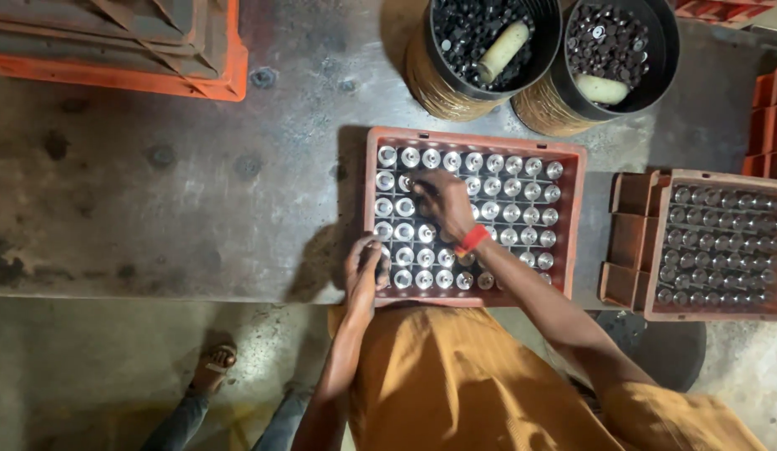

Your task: The person repeatedly wipes the tops of small metal caps arranged in a red crate using a white cylindrical sponge. They periodically dip the sponge into a nearby bucket containing dark liquid and continue wiping each cap in sequence across the crate.

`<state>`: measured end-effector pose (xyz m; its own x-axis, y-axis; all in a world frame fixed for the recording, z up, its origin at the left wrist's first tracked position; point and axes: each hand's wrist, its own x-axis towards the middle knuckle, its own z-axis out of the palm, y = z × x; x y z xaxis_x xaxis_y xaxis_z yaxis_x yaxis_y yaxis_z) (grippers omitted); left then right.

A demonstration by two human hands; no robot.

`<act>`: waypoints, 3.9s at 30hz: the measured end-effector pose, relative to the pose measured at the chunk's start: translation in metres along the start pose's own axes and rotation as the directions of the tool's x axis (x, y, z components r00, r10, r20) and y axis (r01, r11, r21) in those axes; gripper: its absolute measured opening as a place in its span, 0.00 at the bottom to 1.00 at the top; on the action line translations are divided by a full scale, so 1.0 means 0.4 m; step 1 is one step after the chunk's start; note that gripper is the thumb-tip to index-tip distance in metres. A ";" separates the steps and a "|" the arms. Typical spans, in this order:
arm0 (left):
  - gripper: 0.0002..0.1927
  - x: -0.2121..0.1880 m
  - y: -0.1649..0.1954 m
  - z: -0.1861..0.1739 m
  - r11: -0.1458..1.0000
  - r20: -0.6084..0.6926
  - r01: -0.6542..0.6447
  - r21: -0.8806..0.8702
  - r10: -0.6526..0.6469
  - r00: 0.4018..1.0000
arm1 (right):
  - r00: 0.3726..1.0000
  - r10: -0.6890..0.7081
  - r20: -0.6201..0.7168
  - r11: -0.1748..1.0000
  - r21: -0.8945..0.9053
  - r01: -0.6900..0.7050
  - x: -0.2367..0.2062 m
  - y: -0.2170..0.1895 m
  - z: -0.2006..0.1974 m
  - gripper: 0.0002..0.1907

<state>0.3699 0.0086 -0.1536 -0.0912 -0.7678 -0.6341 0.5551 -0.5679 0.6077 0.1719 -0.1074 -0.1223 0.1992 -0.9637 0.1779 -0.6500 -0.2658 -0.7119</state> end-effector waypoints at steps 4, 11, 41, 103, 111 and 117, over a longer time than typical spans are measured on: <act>0.07 -0.013 0.013 -0.023 1.000 -0.091 -0.005 0.026 0.007 0.996 | 0.976 -0.092 0.197 0.966 -0.221 0.136 0.041 0.007 0.026 0.10; 0.07 -0.010 0.034 -0.015 1.000 -0.120 -0.010 0.008 0.011 0.993 | 0.950 -0.149 0.276 0.915 -0.326 0.238 0.067 -0.002 0.001 0.20; 0.12 -0.229 0.048 -0.008 0.994 -0.524 -0.079 0.082 0.110 0.844 | 0.978 -0.189 -0.091 0.967 -0.193 0.169 0.582 0.124 -0.291 0.10; 0.15 0.016 -0.006 -0.003 0.925 0.102 0.133 -0.357 -0.102 0.989 | 0.953 -0.223 0.203 0.873 -0.394 0.288 0.135 0.001 0.007 0.11; 0.18 -0.003 -0.010 0.015 0.960 0.053 0.097 -0.262 -0.086 0.995 | 0.995 -0.076 0.064 0.978 -0.190 0.087 0.071 -0.010 -0.041 0.17; 0.19 -0.058 -0.022 0.063 0.976 0.111 0.112 0.187 -0.134 0.985 | 0.886 0.099 0.452 0.759 0.542 -0.362 -0.247 -0.084 -0.029 0.23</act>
<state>0.3463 0.0237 -0.1322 -0.2556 -0.7129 -0.6530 0.3770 -0.6954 0.6117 0.1657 -0.0037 -0.1081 0.4437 -0.8687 -0.2203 -0.1680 0.1609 -0.9726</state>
